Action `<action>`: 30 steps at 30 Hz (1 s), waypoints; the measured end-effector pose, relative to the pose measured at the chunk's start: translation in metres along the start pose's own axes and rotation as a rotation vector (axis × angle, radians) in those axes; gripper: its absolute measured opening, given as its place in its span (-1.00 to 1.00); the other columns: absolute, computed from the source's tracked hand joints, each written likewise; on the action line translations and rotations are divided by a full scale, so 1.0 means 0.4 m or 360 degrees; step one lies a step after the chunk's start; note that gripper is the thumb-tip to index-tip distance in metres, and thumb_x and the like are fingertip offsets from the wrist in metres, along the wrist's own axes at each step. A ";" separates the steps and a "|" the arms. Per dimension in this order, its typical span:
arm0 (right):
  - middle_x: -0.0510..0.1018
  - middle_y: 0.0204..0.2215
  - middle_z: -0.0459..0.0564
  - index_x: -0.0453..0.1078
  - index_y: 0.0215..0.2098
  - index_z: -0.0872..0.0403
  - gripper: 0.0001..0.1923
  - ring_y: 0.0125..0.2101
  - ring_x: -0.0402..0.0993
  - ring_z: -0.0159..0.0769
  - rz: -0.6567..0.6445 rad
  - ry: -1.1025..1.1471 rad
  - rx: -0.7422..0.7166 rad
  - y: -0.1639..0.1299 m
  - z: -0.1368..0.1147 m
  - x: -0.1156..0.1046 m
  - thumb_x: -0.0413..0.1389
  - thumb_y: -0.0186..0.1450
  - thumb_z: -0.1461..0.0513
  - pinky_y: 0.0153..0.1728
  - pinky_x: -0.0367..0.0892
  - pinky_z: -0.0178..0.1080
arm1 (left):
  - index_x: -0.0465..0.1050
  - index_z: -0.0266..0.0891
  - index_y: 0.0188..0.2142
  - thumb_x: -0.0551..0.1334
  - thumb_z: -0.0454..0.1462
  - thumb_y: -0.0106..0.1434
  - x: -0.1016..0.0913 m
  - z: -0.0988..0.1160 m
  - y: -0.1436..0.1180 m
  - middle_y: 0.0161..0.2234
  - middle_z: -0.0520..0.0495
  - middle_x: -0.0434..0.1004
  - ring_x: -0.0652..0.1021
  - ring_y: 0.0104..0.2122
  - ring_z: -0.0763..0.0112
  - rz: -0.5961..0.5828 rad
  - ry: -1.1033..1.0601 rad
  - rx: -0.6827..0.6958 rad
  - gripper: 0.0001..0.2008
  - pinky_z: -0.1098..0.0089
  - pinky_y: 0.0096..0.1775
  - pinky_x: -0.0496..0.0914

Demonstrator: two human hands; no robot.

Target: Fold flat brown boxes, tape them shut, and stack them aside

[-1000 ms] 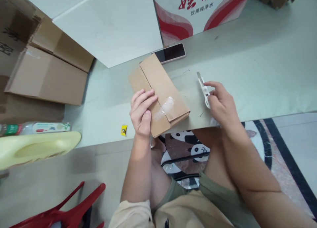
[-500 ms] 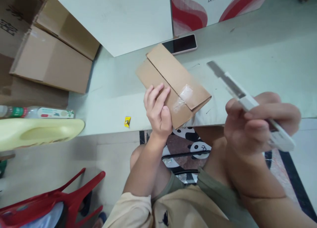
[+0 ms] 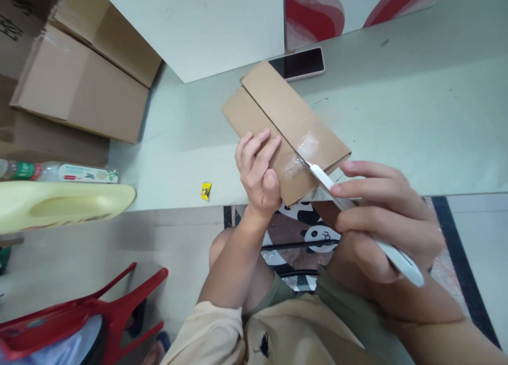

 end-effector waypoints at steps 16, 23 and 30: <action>0.60 -0.39 -0.01 0.34 -0.46 0.06 -0.82 -0.13 0.66 -0.18 0.0105 0.0078 -0.0117 0.011 0.009 0.030 0.04 0.23 0.42 0.01 0.61 -0.08 | 0.54 -0.12 0.07 -0.10 -0.09 0.48 0.006 -0.004 0.004 0.07 -0.09 0.54 0.42 0.21 0.15 -0.0010 -0.0047 -0.0022 -0.52 0.07 0.32 0.20; 0.58 -0.45 -0.01 0.37 -0.47 0.09 -0.79 -0.27 0.66 -0.25 0.0129 0.0010 -0.0128 0.004 -0.023 0.020 0.01 0.19 0.47 0.02 0.64 -0.10 | 0.55 -0.12 0.03 -0.11 -0.07 0.48 0.011 -0.001 0.006 0.05 -0.09 0.56 0.45 0.19 0.15 -0.0009 -0.0017 -0.0024 -0.51 0.06 0.31 0.22; 0.63 -0.37 -0.04 0.38 -0.43 0.06 -0.84 -0.06 0.66 -0.22 -0.0038 -0.0066 -0.0065 0.003 -0.041 -0.008 0.04 0.24 0.40 0.03 0.62 -0.15 | 0.55 -0.14 0.01 -0.13 -0.05 0.47 0.010 -0.004 0.005 0.05 -0.10 0.57 0.45 0.20 0.14 -0.0030 0.0023 -0.0045 -0.48 0.05 0.31 0.24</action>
Point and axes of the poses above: each hand's wrist, its own y-axis towards the middle knuckle, its own x-axis out of the palm, z = x × y, the point moved 1 cm from there along y, towards the middle knuckle
